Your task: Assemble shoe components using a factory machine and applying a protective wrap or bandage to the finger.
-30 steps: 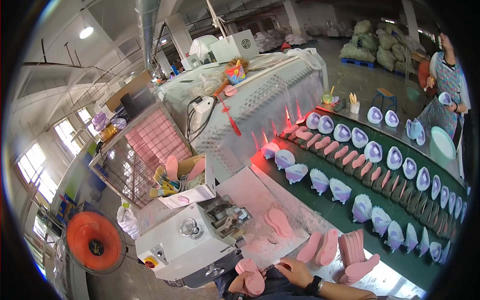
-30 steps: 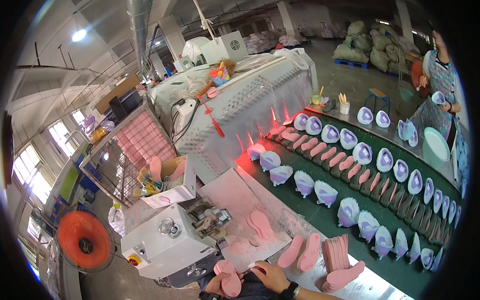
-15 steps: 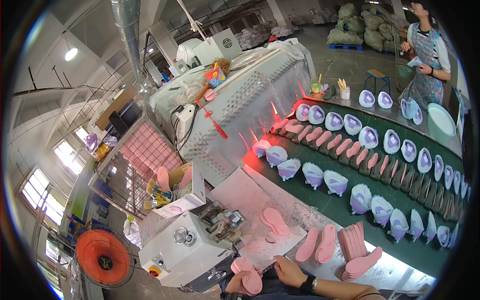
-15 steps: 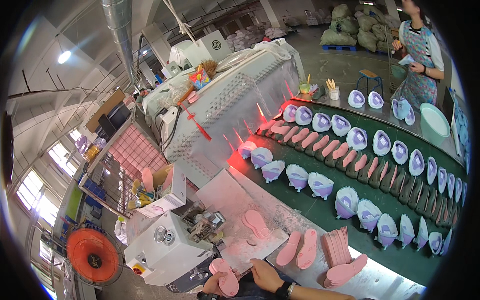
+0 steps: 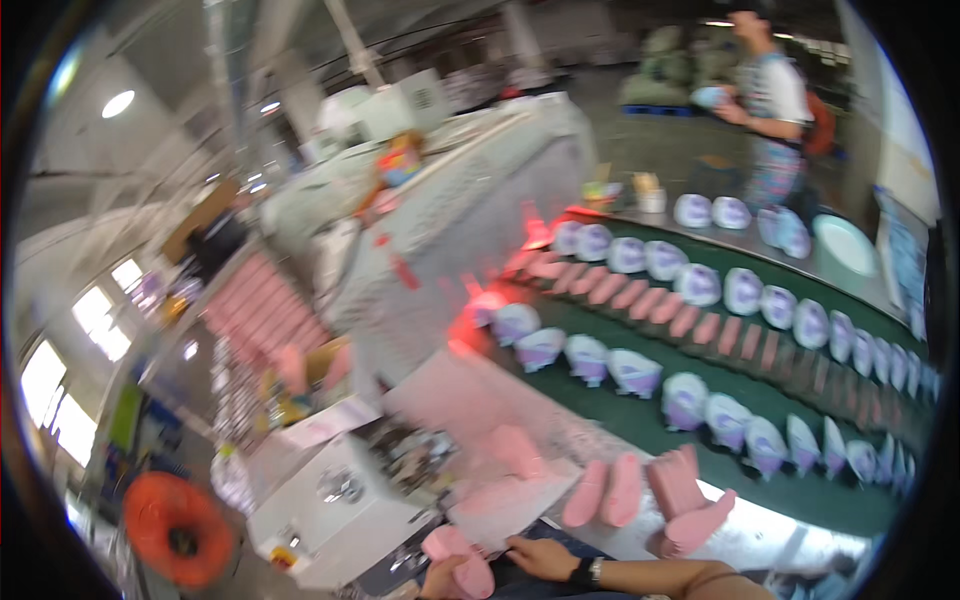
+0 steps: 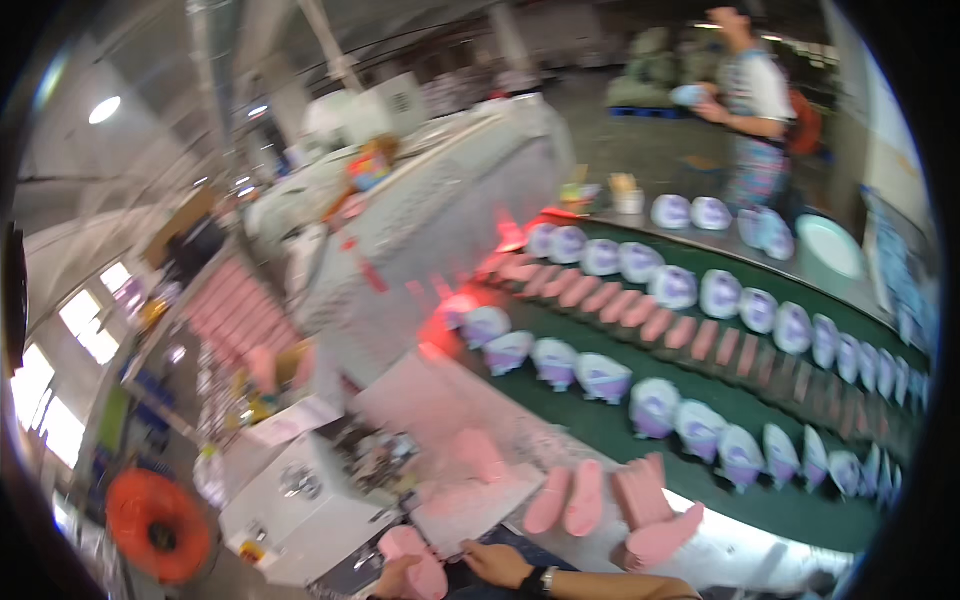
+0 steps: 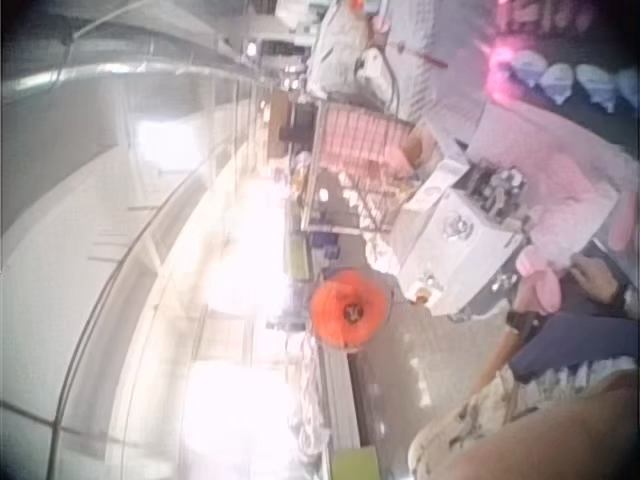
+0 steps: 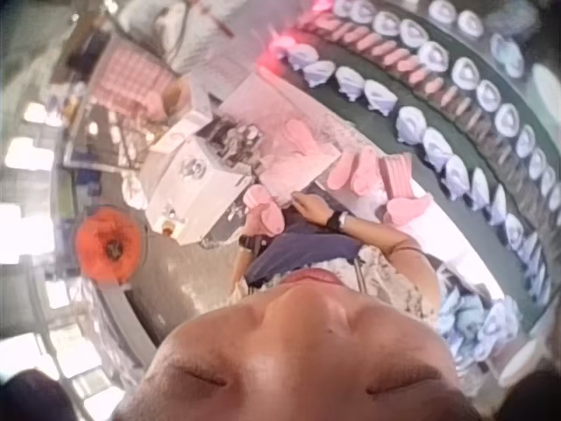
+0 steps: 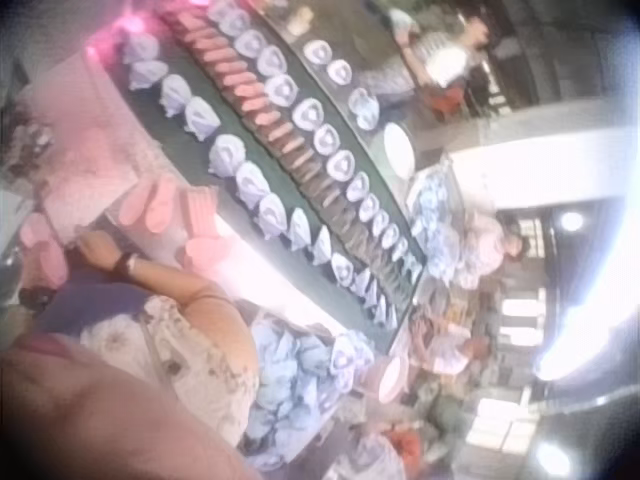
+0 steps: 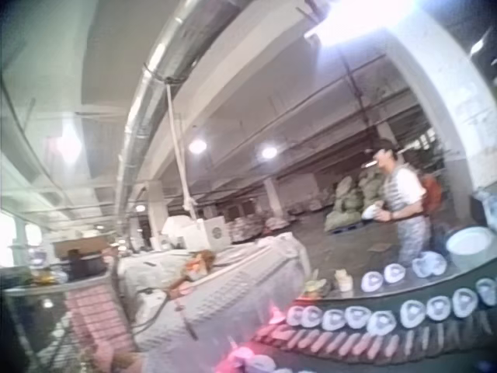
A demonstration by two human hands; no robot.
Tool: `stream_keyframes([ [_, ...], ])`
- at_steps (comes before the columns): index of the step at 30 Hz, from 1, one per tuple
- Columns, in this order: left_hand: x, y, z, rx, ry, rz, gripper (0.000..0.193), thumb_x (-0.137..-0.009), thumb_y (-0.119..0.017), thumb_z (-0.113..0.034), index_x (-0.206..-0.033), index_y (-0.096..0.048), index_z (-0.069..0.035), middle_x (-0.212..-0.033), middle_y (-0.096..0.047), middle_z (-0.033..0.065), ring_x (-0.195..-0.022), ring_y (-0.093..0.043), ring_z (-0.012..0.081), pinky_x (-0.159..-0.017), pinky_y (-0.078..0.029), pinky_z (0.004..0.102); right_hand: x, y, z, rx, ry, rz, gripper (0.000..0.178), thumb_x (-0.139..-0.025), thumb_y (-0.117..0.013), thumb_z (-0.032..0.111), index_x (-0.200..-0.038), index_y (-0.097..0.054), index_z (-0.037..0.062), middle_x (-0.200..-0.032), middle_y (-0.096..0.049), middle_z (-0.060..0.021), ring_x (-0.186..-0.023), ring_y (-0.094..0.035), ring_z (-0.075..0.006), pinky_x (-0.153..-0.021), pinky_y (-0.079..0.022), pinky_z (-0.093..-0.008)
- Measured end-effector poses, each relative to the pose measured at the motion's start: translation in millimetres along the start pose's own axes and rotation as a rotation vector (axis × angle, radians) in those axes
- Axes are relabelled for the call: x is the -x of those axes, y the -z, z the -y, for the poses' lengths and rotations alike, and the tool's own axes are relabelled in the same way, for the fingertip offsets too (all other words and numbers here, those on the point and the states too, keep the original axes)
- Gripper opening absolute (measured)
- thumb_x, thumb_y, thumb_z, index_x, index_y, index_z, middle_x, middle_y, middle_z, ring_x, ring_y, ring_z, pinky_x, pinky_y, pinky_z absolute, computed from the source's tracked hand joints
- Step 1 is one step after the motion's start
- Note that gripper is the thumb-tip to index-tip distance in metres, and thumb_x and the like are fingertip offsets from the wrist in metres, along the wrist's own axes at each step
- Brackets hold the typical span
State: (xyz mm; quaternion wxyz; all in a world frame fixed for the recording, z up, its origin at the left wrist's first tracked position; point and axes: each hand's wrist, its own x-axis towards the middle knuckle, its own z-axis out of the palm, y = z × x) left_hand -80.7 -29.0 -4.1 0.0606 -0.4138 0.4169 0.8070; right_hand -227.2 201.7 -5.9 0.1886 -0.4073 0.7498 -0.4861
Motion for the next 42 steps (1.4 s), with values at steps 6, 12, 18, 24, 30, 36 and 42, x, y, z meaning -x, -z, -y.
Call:
stream_keyframes([
  [6,-4.2,3.5,-15.0,0.032,0.166,0.316,0.025,-0.089,-0.054,-0.02,-0.108,-0.062,-0.005,-0.096,-0.068,0.0148,-0.092,-0.065,0.0345,-0.074,-0.056,0.0495,-4.9,16.1,37.7,-0.006,-0.089,0.213,0.036,-0.093,-0.06,0.025,-0.122,-0.056,0.0055,-0.112,-0.063,-0.0247,-0.102,-0.064,-0.0335,-0.088,-0.05,-0.0412],
  [12,-5.7,-1.1,-10.7,-0.056,0.098,0.365,0.026,-0.089,-0.055,-0.018,-0.109,-0.062,-0.004,-0.099,-0.067,0.0146,-0.095,-0.065,0.0325,-0.077,-0.054,0.0473,-1.9,9.6,32.8,-0.065,-0.098,0.093,0.036,-0.098,-0.049,0.026,-0.128,-0.048,0.0063,-0.098,-0.063,-0.022,-0.084,-0.063,-0.0407,-0.071,-0.05,-0.0448],
  [18,9.3,11.1,0.4,-0.091,0.009,0.324,0.027,-0.089,-0.056,-0.017,-0.111,-0.061,-0.002,-0.101,-0.067,0.0144,-0.098,-0.064,0.0305,-0.081,-0.053,0.045,-31.6,15.8,105.1,-0.162,0.114,0.055,0.028,-0.1,-0.047,0.024,-0.123,-0.052,0.0084,-0.098,-0.064,-0.0181,-0.088,-0.063,-0.0368,-0.072,-0.049,-0.0414],
  [24,35.3,16.5,10.7,-0.136,-0.081,0.267,0.028,-0.089,-0.057,-0.015,-0.112,-0.061,-0.001,-0.104,-0.066,0.0143,-0.1,-0.063,0.0286,-0.085,-0.051,0.0427,-79.4,6.5,241.8,-0.328,0.703,-0.008,0.021,-0.095,-0.051,0.019,-0.112,-0.057,0.0071,-0.096,-0.06,-0.0152,-0.084,-0.061,-0.0339,-0.067,-0.046,-0.0405],
  [30,38.5,-21.6,2.5,-0.205,-0.199,0.226,0.029,-0.088,-0.058,-0.014,-0.113,-0.06,0.0,-0.107,-0.066,0.0141,-0.103,-0.062,0.0266,-0.089,-0.049,0.0405,-92.9,-81.1,302.3,0.043,1.446,-0.024,0.03,-0.094,-0.052,0.019,-0.12,-0.061,0.0073,-0.112,-0.065,-0.0179,-0.1,-0.064,-0.0328,-0.081,-0.051,-0.0394],
  [36,43.5,-38.6,2.9,-0.253,-0.297,0.148,0.03,-0.088,-0.059,-0.013,-0.114,-0.06,0.002,-0.11,-0.066,0.0139,-0.106,-0.062,0.0246,-0.093,-0.048,0.0382,-89.5,-59.0,235.2,-0.007,0.713,0.858,0.056,-0.089,-0.06,0.024,-0.142,-0.044,0.0139,-0.123,-0.062,-0.0161,-0.104,-0.061,-0.0348,-0.087,-0.049,-0.0389],
  [42,58.0,-34.0,6.7,-0.294,-0.368,-0.033,0.031,-0.088,-0.059,-0.011,-0.116,-0.059,0.003,-0.113,-0.065,0.0138,-0.108,-0.061,0.0227,-0.097,-0.046,0.036,-61.2,26.7,162.1,-0.067,0.078,0.38,0.027,-0.097,-0.051,0.031,-0.111,-0.065,0.012,-0.086,-0.069,-0.0084,-0.076,-0.069,-0.0225,-0.071,-0.053,-0.0333],
])
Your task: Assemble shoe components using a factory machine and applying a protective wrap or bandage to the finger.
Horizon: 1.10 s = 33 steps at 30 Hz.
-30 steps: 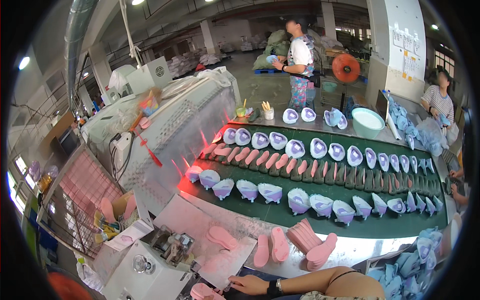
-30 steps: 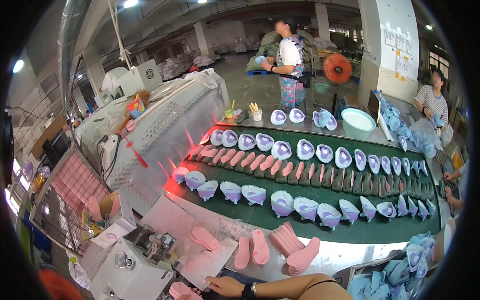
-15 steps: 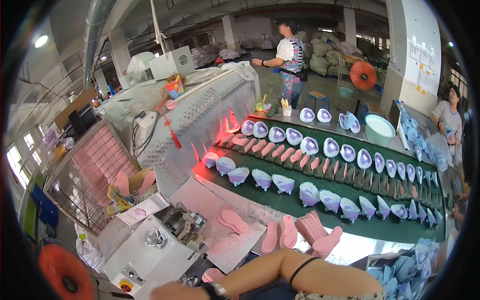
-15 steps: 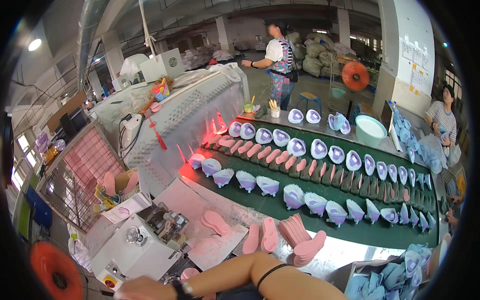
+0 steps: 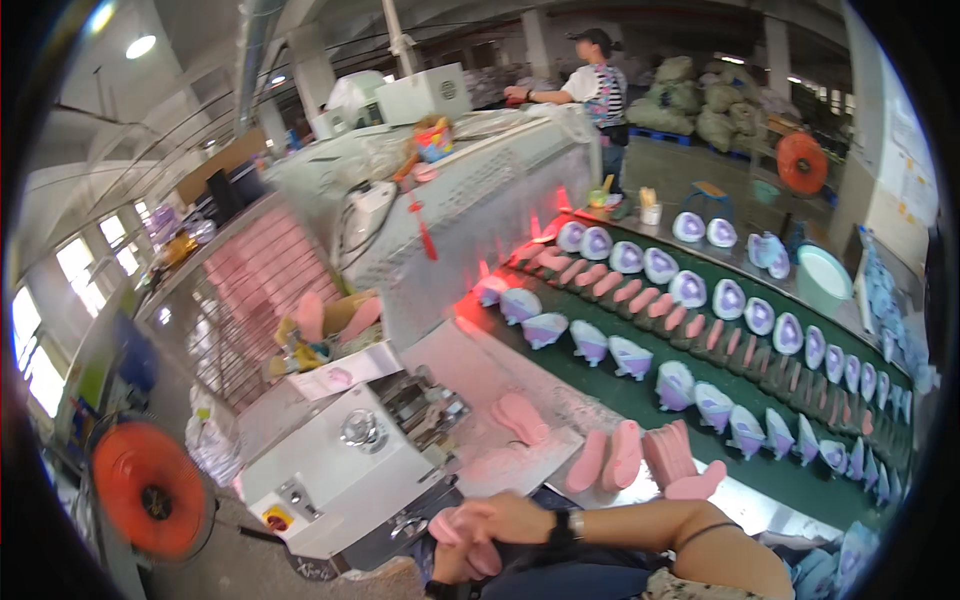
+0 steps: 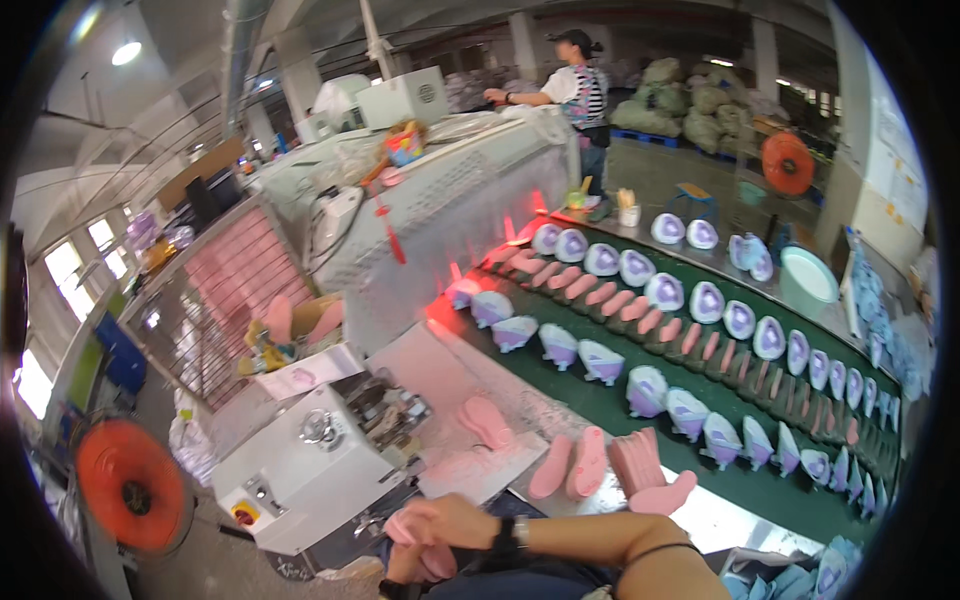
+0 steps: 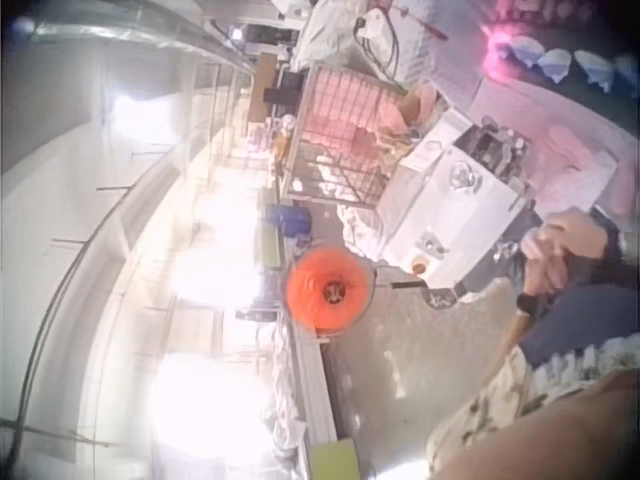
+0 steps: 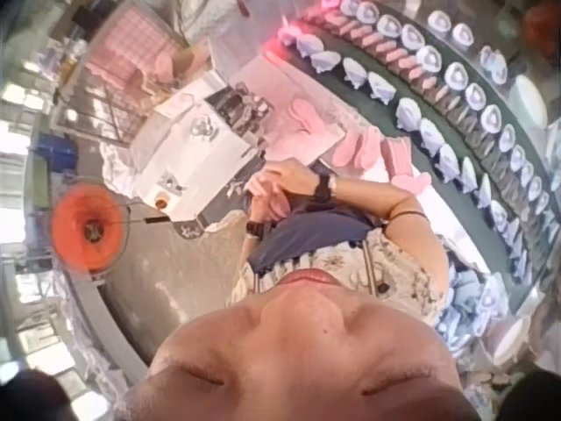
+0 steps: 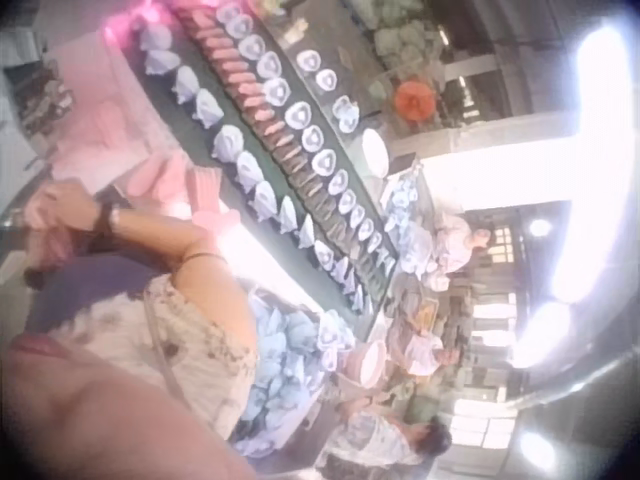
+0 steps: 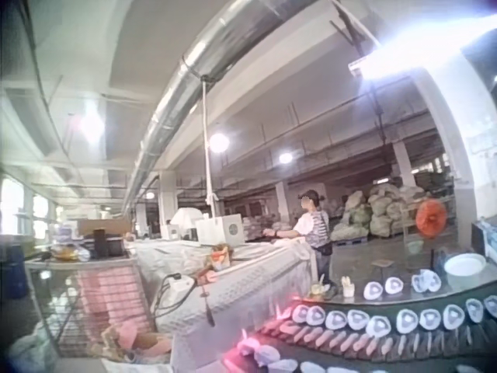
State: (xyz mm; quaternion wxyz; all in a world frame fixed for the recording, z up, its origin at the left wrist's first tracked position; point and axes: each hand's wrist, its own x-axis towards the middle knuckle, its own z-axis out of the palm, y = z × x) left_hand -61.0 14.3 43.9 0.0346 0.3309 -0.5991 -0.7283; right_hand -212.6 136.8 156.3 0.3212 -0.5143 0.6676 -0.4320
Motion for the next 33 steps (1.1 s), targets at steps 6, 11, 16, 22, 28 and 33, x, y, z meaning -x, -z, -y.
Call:
stream_keyframes([
  [6,-13.9,-6.6,27.7,-0.024,-0.096,0.269,0.028,-0.086,-0.061,-0.008,-0.113,-0.06,0.0,-0.107,-0.065,0.007,-0.102,-0.061,0.0164,-0.092,-0.047,0.0304,32.0,-5.7,-69.9,0.115,0.14,-0.609,0.055,-0.089,-0.067,0.029,-0.132,-0.048,0.0011,-0.12,-0.056,-0.0145,-0.098,-0.061,-0.0236,-0.084,-0.051,-0.0342],
  [11,-32.0,2.6,82.6,-0.019,0.072,0.177,0.033,-0.086,-0.063,-0.013,-0.116,-0.06,0.001,-0.101,-0.067,0.007,-0.1,-0.062,0.0149,-0.082,-0.05,0.026,21.4,-31.0,-88.2,-0.203,-0.086,-0.336,0.062,-0.085,-0.071,0.035,-0.13,-0.048,-0.0012,-0.113,-0.061,-0.0156,-0.098,-0.062,-0.0273,-0.088,-0.048,-0.035],
  [16,-12.8,-35.4,34.4,0.063,-0.016,0.315,0.047,-0.088,-0.066,-0.019,-0.128,-0.05,-0.001,-0.113,-0.062,0.0101,-0.103,-0.061,0.0145,-0.079,-0.051,0.0262,13.5,-47.5,-109.1,-0.274,-0.119,-0.146,0.063,-0.081,-0.072,0.047,-0.122,-0.058,0.0012,-0.112,-0.064,-0.0189,-0.106,-0.062,-0.0309,-0.089,-0.048,-0.0348],
  [22,-39.8,-28.6,57.8,-0.407,-0.394,0.284,0.042,-0.094,-0.06,-0.028,-0.125,-0.051,-0.002,-0.104,-0.065,0.0104,-0.093,-0.064,0.0132,-0.075,-0.051,0.0262,9.0,-53.3,-112.9,-0.226,-0.04,-0.353,0.051,-0.083,-0.073,0.041,-0.114,-0.061,0.0029,-0.106,-0.066,-0.015,-0.1,-0.064,-0.0279,-0.089,-0.048,-0.0336],
  [28,-55.0,4.4,99.2,-0.194,0.203,0.398,0.053,-0.093,-0.063,-0.013,-0.139,-0.037,-0.007,-0.132,-0.051,0.0074,-0.116,-0.056,0.0163,-0.097,-0.049,0.031,2.1,-60.5,-131.1,-0.341,0.004,-0.297,0.036,-0.085,-0.069,0.037,-0.102,-0.066,0.0055,-0.096,-0.067,-0.0145,-0.093,-0.064,-0.0316,-0.083,-0.049,-0.0365],
  [33,-52.5,8.2,113.3,-0.368,-0.074,0.421,0.045,-0.096,-0.056,-0.035,-0.125,-0.052,-0.001,-0.095,-0.067,0.0111,-0.09,-0.064,0.02,-0.08,-0.05,0.031,3.5,-63.6,-128.6,-0.285,-0.064,-0.253,0.034,-0.087,-0.064,0.038,-0.098,-0.066,0.0064,-0.093,-0.067,-0.0161,-0.091,-0.064,-0.0337,-0.079,-0.05,-0.0384],
])
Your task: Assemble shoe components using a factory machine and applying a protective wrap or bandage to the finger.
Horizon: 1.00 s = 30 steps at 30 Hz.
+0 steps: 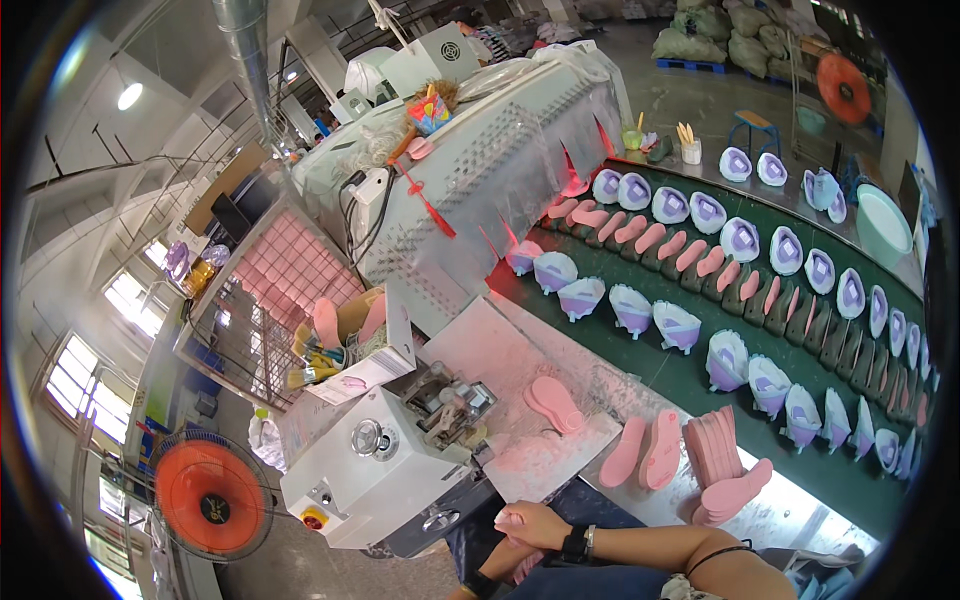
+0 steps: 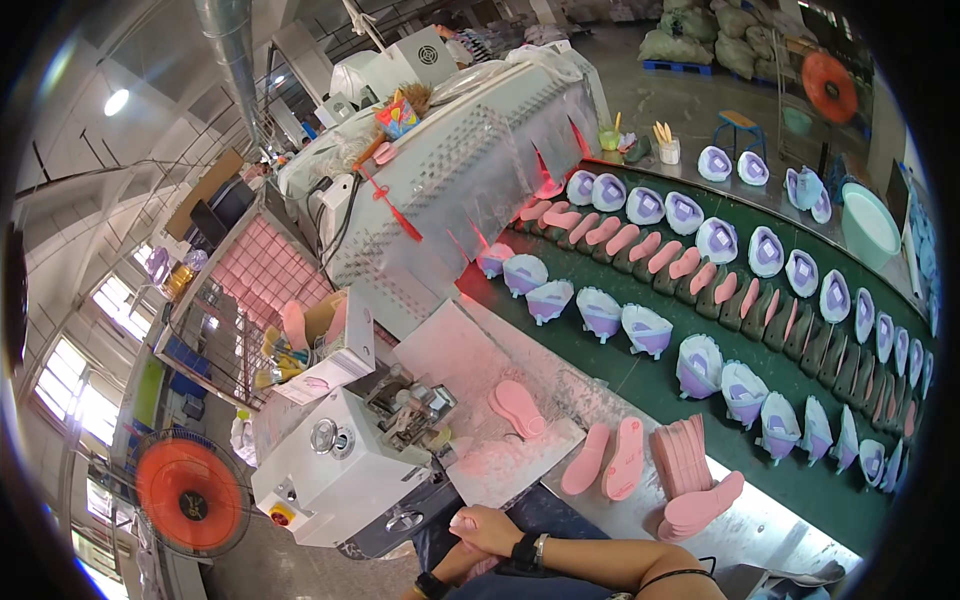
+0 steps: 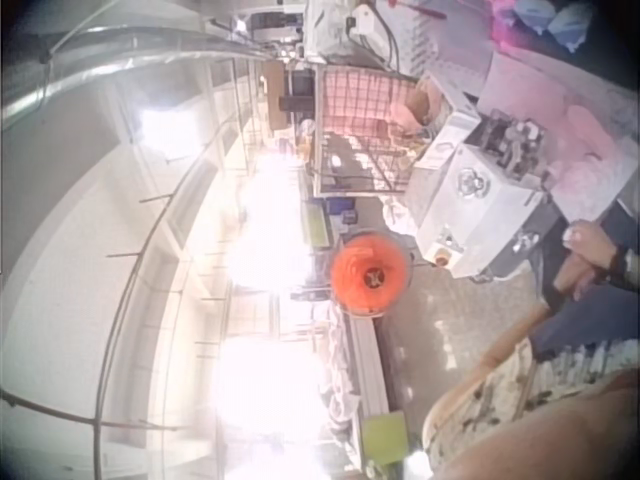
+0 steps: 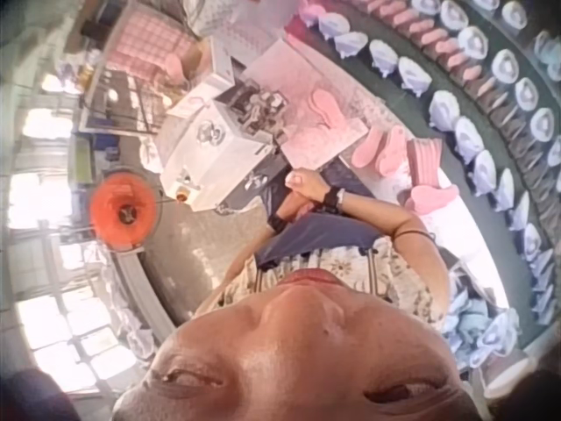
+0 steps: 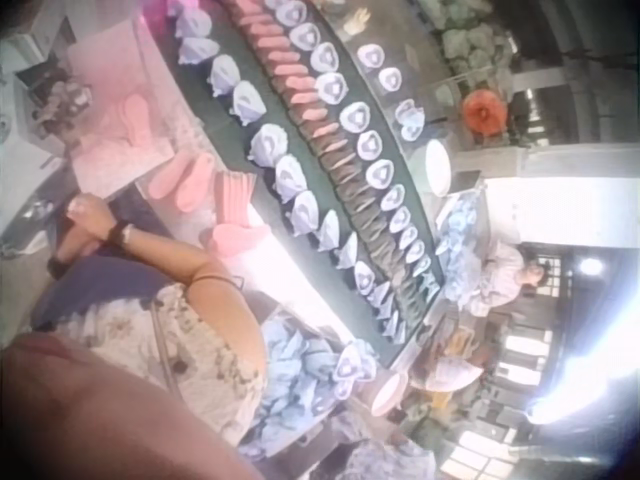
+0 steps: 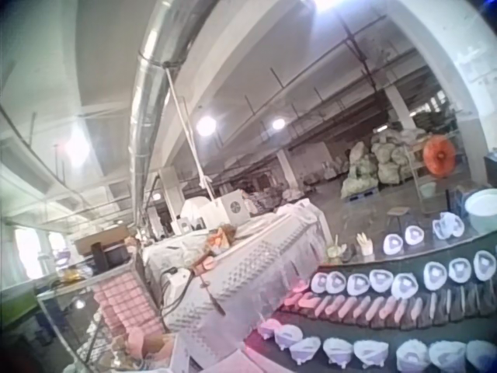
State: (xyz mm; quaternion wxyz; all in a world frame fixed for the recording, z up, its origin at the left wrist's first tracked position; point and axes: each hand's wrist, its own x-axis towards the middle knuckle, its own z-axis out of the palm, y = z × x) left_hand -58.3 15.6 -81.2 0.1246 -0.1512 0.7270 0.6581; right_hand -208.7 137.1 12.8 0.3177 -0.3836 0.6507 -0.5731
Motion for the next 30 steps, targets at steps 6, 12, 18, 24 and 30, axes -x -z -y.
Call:
stream_keyframes([
  [6,9.8,3.9,19.3,0.035,0.06,-0.035,0.051,-0.092,-0.064,-0.012,-0.138,-0.042,-0.005,-0.13,-0.054,0.0058,-0.114,-0.058,0.0158,-0.095,-0.05,0.0295,0.3,-4.8,-2.6,0.099,0.038,0.047,0.035,-0.088,-0.063,0.041,-0.101,-0.064,0.0085,-0.095,-0.066,-0.016,-0.091,-0.063,-0.0348,-0.078,-0.05,-0.04],
  [12,2.4,6.7,-60.5,-0.479,-0.23,-0.061,0.048,-0.094,-0.053,-0.027,-0.137,-0.047,-0.006,-0.135,-0.051,0.0172,-0.127,-0.049,0.0291,-0.104,-0.039,0.037,-7.1,13.6,21.9,0.085,0.134,-0.083,0.038,-0.087,-0.066,0.038,-0.11,-0.062,0.0079,-0.099,-0.065,-0.0141,-0.092,-0.063,-0.0328,-0.081,-0.049,-0.039],
  [18,-2.7,4.7,-5.4,-0.476,-0.342,0.006,0.043,-0.093,-0.051,-0.021,-0.134,-0.051,-0.01,-0.129,-0.055,0.0168,-0.122,-0.053,0.0308,-0.099,-0.044,0.0378,-1.8,1.4,1.6,0.101,0.088,0.037,0.036,-0.089,-0.063,0.042,-0.109,-0.062,0.013,-0.093,-0.062,-0.0163,-0.09,-0.061,-0.0353,-0.078,-0.048,-0.0411],
  [24,-34.0,-23.9,57.0,0.69,-0.269,-0.118,0.043,-0.093,-0.059,-0.025,-0.132,-0.051,-0.008,-0.127,-0.057,0.0114,-0.119,-0.054,0.0245,-0.099,-0.044,0.0362,3.7,0.5,-12.0,0.138,0.094,0.035,0.037,-0.089,-0.063,0.044,-0.106,-0.064,0.0103,-0.093,-0.065,-0.0165,-0.089,-0.063,-0.0345,-0.079,-0.05,-0.0408],
  [30,-45.7,-24.6,62.9,0.592,-0.274,-0.038,0.043,-0.093,-0.06,-0.025,-0.132,-0.051,-0.008,-0.126,-0.057,0.0111,-0.118,-0.054,0.0241,-0.099,-0.044,0.0361,6.9,1.3,-12.4,0.052,0.035,0.045,0.038,-0.088,-0.066,0.039,-0.105,-0.064,0.0053,-0.099,-0.067,-0.016,-0.093,-0.064,-0.0319,-0.084,-0.049,-0.0371],
])
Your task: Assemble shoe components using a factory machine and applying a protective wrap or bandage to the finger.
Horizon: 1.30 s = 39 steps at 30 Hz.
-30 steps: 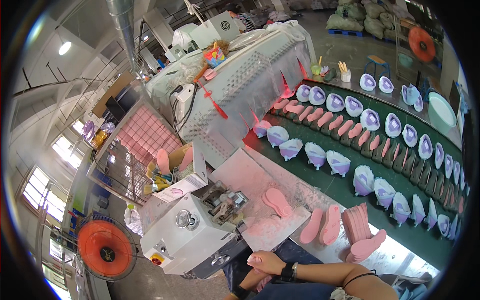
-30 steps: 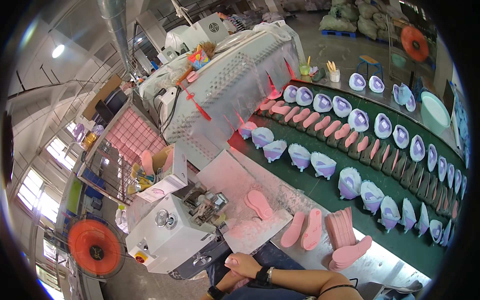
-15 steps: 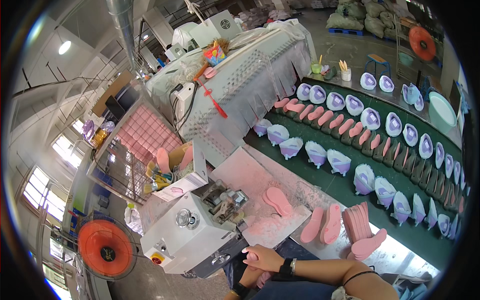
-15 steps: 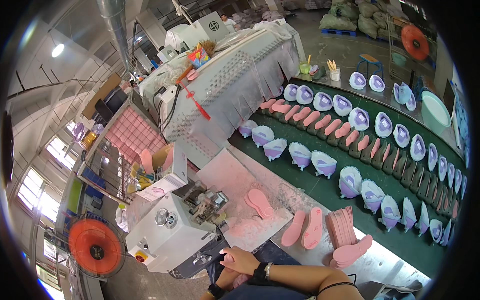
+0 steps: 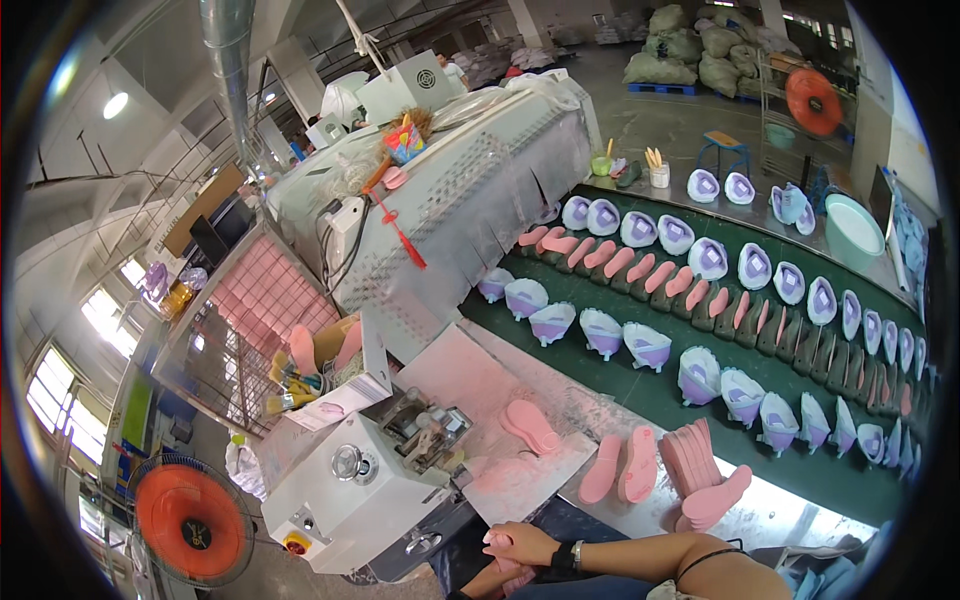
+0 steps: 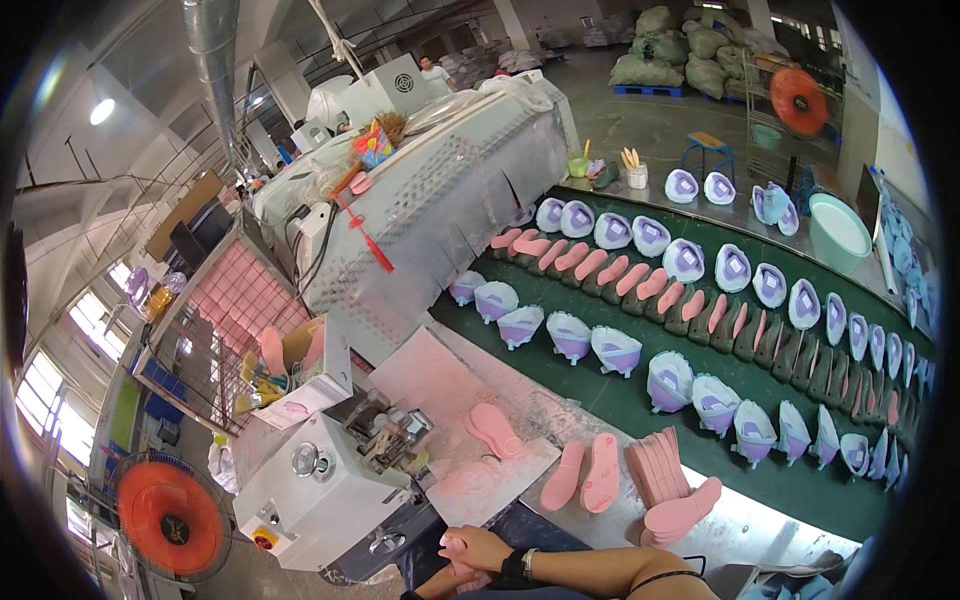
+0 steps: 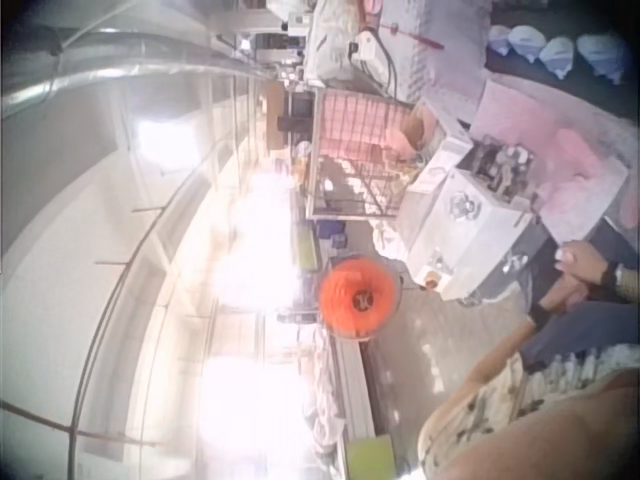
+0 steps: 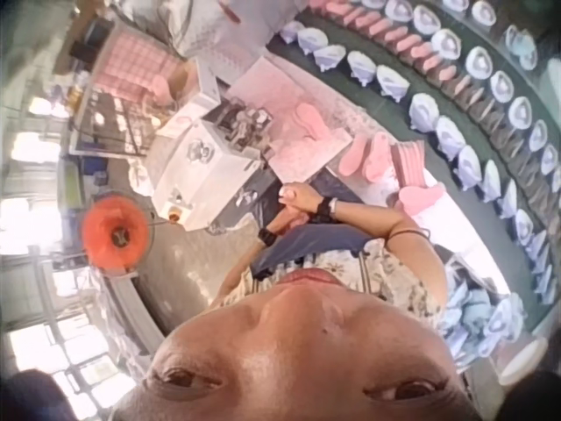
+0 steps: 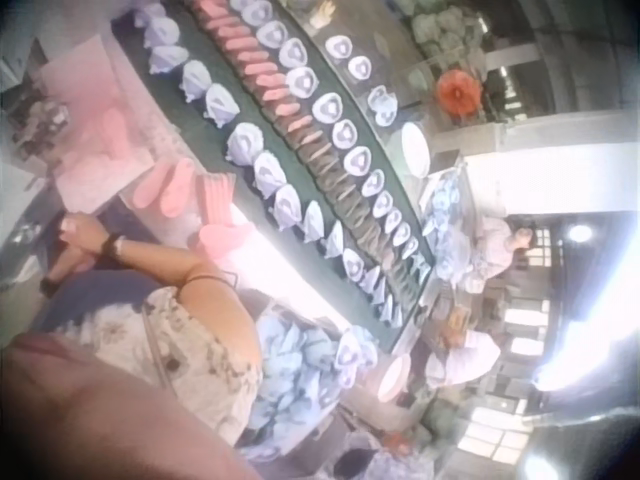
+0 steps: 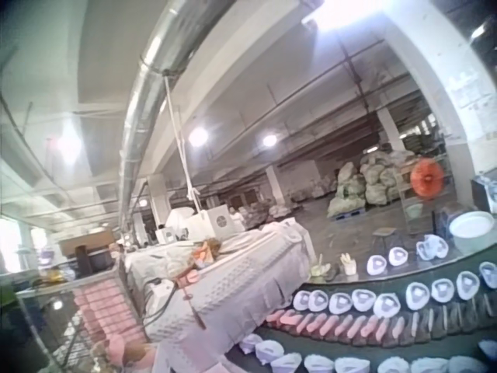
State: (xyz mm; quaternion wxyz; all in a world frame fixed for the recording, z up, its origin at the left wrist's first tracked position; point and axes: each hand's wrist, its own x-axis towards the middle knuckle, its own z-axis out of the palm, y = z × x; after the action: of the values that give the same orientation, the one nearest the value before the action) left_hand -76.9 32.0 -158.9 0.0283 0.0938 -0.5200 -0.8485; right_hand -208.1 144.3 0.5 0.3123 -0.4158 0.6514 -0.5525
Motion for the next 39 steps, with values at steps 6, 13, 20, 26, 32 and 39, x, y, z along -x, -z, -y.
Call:
stream_keyframes([
  [6,-4.7,-1.7,-1.8,-0.097,0.017,0.075,0.044,-0.093,-0.06,-0.025,-0.132,-0.051,-0.008,-0.126,-0.057,0.0108,-0.118,-0.054,0.0236,-0.099,-0.044,0.0361,4.9,7.4,10.1,-0.072,-0.047,0.004,0.037,-0.088,-0.068,0.037,-0.106,-0.064,0.004,-0.1,-0.068,-0.0151,-0.096,-0.065,-0.0279,-0.087,-0.049,-0.0347],
  [13,-12.7,7.6,-19.1,-0.226,0.01,0.149,0.044,-0.093,-0.061,-0.026,-0.131,-0.051,-0.007,-0.125,-0.057,0.0104,-0.118,-0.054,0.0231,-0.099,-0.045,0.0359,-5.0,2.9,1.5,-0.045,-0.005,0.008,0.042,-0.087,-0.068,0.037,-0.115,-0.061,0.0073,-0.111,-0.066,-0.0143,-0.104,-0.062,-0.03,-0.091,-0.047,-0.035],
  [20,-10.0,11.3,-21.6,-0.326,-0.029,0.158,0.044,-0.092,-0.062,-0.026,-0.131,-0.051,-0.007,-0.125,-0.057,0.01,-0.117,-0.054,0.0226,-0.099,-0.045,0.0358,4.5,7.1,35.0,-0.067,-0.049,-0.074,0.058,-0.088,-0.068,0.038,-0.133,-0.051,0.0064,-0.116,-0.063,-0.0187,-0.107,-0.061,-0.0301,-0.094,-0.046,-0.0348],
  [26,-10.1,10.0,-24.0,-0.409,-0.053,0.17,0.045,-0.092,-0.062,-0.026,-0.131,-0.052,-0.007,-0.125,-0.057,0.0097,-0.117,-0.055,0.0222,-0.099,-0.045,0.0357,-1.8,4.1,27.2,-0.24,-0.087,0.012,0.053,-0.089,-0.067,0.038,-0.131,-0.054,0.0072,-0.117,-0.065,-0.0173,-0.108,-0.062,-0.0264,-0.094,-0.046,-0.0333],
  [32,-8.0,12.2,-29.6,-0.503,-0.06,0.191,0.045,-0.092,-0.063,-0.027,-0.13,-0.052,-0.006,-0.124,-0.057,0.0094,-0.116,-0.055,0.0217,-0.099,-0.045,0.0356,-1.6,3.0,27.8,-0.246,-0.083,0.032,0.046,-0.088,-0.069,0.035,-0.124,-0.06,0.0062,-0.115,-0.066,-0.0147,-0.106,-0.063,-0.0242,-0.093,-0.046,-0.0325],
  [39,-7.6,15.2,-36.4,-0.618,-0.051,0.224,0.045,-0.092,-0.064,-0.027,-0.13,-0.052,-0.006,-0.124,-0.057,0.009,-0.116,-0.055,0.0212,-0.099,-0.045,0.0355,-15.2,9.8,39.1,-0.175,-0.053,0.003,0.046,-0.087,-0.072,0.03,-0.124,-0.059,0.0048,-0.113,-0.066,-0.0122,-0.106,-0.061,-0.0192,-0.095,-0.045,-0.0314],
])
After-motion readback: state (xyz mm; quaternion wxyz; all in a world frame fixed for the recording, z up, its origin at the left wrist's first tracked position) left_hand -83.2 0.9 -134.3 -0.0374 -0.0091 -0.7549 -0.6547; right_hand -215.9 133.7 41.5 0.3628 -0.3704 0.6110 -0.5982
